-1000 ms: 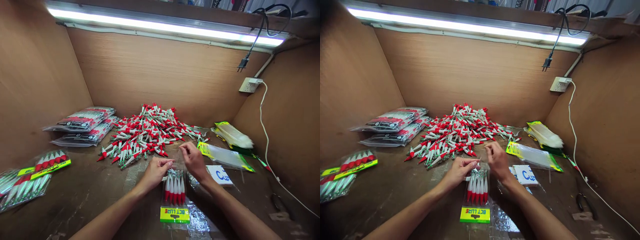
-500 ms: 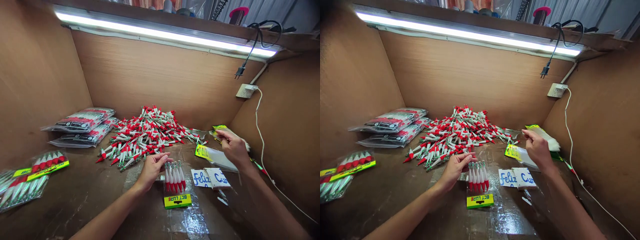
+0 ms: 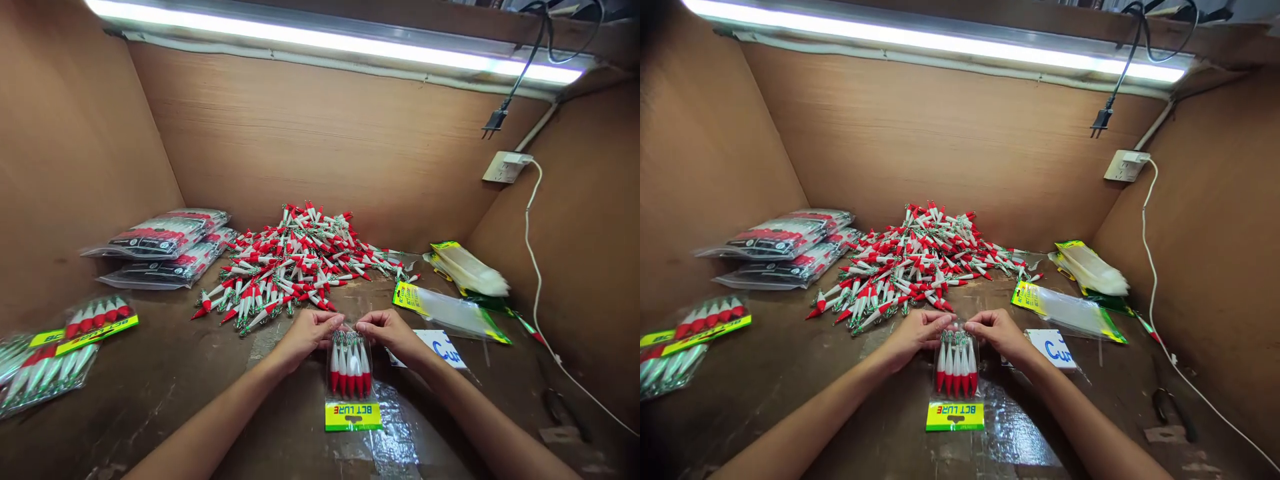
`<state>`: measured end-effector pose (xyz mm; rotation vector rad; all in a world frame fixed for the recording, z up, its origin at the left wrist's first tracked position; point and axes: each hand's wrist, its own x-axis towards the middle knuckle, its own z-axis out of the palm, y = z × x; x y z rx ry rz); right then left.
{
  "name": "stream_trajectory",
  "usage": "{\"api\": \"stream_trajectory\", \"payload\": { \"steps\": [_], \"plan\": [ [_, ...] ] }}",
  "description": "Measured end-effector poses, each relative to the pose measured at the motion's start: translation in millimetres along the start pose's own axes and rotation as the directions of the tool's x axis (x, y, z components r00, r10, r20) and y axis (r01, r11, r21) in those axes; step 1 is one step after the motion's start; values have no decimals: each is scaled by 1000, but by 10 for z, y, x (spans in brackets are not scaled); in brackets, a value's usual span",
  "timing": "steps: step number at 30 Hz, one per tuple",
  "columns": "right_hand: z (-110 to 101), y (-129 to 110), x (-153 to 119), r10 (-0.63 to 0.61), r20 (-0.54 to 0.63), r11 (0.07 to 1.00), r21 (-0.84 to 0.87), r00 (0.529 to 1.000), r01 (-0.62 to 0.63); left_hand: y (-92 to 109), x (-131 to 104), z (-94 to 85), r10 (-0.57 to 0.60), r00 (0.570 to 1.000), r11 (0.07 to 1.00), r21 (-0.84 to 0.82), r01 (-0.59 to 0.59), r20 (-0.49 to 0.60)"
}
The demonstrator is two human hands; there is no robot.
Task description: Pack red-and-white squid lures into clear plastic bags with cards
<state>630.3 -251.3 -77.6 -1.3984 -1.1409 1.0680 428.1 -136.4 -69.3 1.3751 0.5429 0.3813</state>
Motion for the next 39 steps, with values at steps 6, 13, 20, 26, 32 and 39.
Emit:
{"api": "stream_trajectory", "payload": {
  "steps": [6, 13, 20, 26, 32, 39],
  "plan": [
    [-25, 34, -30, 9, 23, 999, -44, 1000, -8, -79, 53, -32, 5, 1000, 992, 124, -5, 7],
    [-42, 92, -19, -231, 16, 891, -398, 973, 218, -87, 177, -205, 174, 982, 915, 357, -187, 68],
    [4, 123, -70, -314, 30, 825, -485, 949, 288, -32, 146, -237, 189, 969, 861, 448, -241, 160],
    [8, 187, -73, -348, 67, 774, -543, 935, 327, -89, 136, -147, 187, 969, 809, 534, -246, 163],
    [18, 186, -66, -382, 84, 769, -524, 920, 367, -122, 113, -123, 181, 969, 742, 624, -247, 169],
    [25, 145, -93, -416, 97, 736, -548, 904, 398, -117, -168, 51, 266, 947, 595, 743, -307, 179]
  ]
}}
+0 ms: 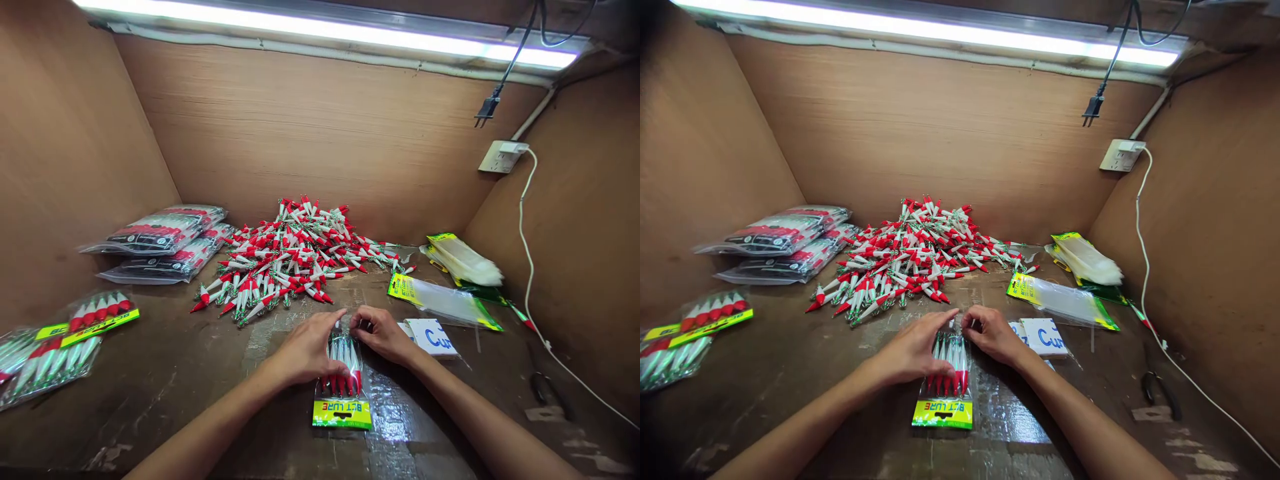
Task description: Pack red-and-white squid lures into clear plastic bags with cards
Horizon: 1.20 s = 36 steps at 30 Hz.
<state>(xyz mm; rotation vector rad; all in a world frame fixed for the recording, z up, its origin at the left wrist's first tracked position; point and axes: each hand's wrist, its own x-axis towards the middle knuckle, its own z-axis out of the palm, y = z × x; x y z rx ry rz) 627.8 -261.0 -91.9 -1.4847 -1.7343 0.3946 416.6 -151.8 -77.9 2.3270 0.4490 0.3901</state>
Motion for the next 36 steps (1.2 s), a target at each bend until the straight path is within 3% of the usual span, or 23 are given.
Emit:
{"api": "stream_trajectory", "payload": {
  "steps": [6, 11, 15, 22, 28, 30, 32, 34, 36],
  "plan": [
    [-45, -9, -17, -105, 26, 991, -77, 994, 106, 152, -104, 99, 27, 1000, 970, 243, -26, -1],
    [-103, -25, -47, -168, 81, 975, -133, 982, 178, 150, -175, 173, 55, 998, 952, 305, -40, -42],
    [-117, -56, -95, -227, 118, 926, -282, 967, 252, 148, -243, 222, 57, 998, 931, 363, -39, -40],
    [-133, -106, -363, -320, 231, 772, -499, 919, 394, 150, -462, 311, 44, 998, 869, 491, -60, 44],
    [-205, -126, -595, -297, 334, 718, -540, 895, 440, 164, -645, 190, 53, 977, 893, 428, -139, 207],
    [-225, -155, -640, -270, 317, 764, -505, 909, 403, 170, -652, 138, 53, 971, 905, 399, -145, 233],
    [-226, -209, -681, -193, 202, 855, -445, 960, 266, 162, -648, 99, 42, 987, 923, 371, -97, 154],
    [-206, -288, -712, -23, 27, 934, -357, 999, 31, 142, -636, 79, -30, 997, 935, 350, 54, -74],
    [-163, -383, -716, 185, -49, 941, -279, 981, -192, 123, -615, 88, -135, 948, 912, 339, 233, -288]
  ]
}}
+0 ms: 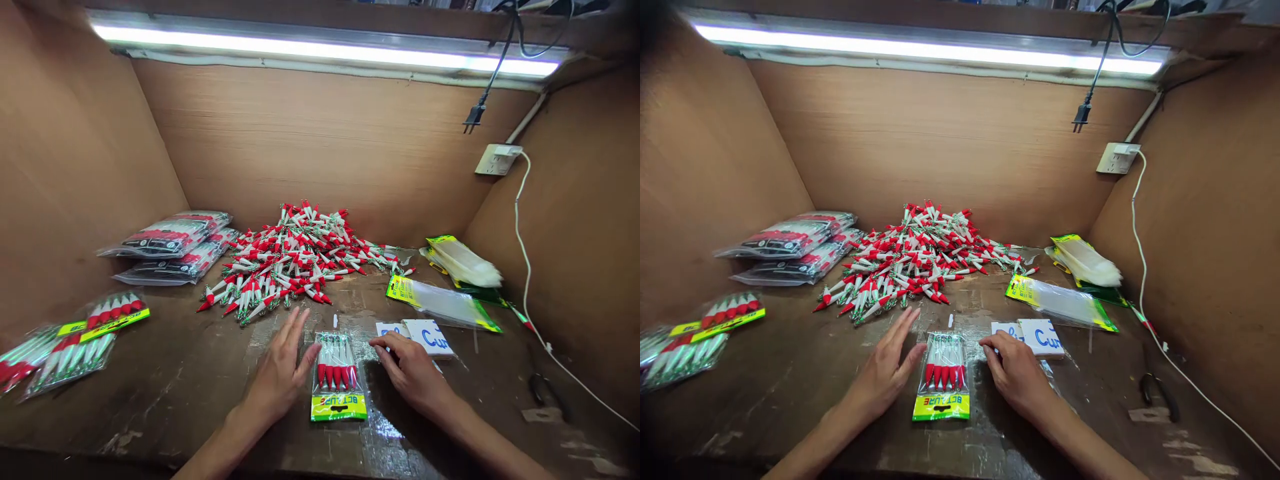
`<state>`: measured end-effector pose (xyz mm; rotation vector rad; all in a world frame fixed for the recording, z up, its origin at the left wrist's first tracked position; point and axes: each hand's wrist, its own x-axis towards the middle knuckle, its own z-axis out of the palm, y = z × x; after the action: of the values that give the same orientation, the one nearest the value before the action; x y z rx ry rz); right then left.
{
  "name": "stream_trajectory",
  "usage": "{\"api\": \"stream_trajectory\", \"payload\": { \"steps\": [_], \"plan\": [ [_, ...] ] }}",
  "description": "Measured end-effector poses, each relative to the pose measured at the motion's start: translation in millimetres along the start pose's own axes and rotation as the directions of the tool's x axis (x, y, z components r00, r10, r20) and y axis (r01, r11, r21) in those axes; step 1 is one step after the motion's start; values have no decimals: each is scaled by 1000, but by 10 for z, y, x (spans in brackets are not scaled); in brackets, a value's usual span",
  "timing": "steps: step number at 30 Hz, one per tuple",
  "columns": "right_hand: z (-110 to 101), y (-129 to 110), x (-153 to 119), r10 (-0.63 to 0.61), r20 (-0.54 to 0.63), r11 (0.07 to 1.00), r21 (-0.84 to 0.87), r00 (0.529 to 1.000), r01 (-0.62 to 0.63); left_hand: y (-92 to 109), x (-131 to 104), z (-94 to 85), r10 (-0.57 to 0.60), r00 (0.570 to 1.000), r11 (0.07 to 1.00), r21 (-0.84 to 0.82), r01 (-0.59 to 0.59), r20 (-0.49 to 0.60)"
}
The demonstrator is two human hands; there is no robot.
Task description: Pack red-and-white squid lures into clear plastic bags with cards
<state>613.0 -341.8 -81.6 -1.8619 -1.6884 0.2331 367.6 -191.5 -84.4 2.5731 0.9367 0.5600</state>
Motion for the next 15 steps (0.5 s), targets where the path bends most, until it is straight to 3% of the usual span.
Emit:
{"api": "stream_trajectory", "payload": {
  "steps": [2, 5, 8, 9, 11, 13, 15],
  "plan": [
    [32, -110, 15, 130, 69, 991, 3, 989, -131, 19, 18, 49, -90, 996, 994, 62, 91, -16],
    [116, -233, 101, 196, 113, 980, 5, 974, -197, 100, 46, 140, -95, 992, 995, 45, 91, 79],
    [219, -250, 215, 213, 83, 958, 180, 974, -224, 202, 101, 164, -76, 995, 949, -301, 93, 70],
    [250, -236, 251, 228, 81, 924, 295, 970, -242, 234, 128, 152, -84, 994, 875, -472, 107, 70],
    [298, -202, 312, 271, 137, 784, 542, 953, -301, 291, 186, 115, -113, 986, 614, -771, 166, 121],
    [322, -180, 358, 265, 238, 608, 711, 934, -354, 344, 232, 94, -118, 972, 323, -917, 233, 205],
    [330, -178, 385, 209, 273, 509, 789, 939, -343, 399, 250, 110, -106, 961, 132, -954, 269, 256]
  ]
}}
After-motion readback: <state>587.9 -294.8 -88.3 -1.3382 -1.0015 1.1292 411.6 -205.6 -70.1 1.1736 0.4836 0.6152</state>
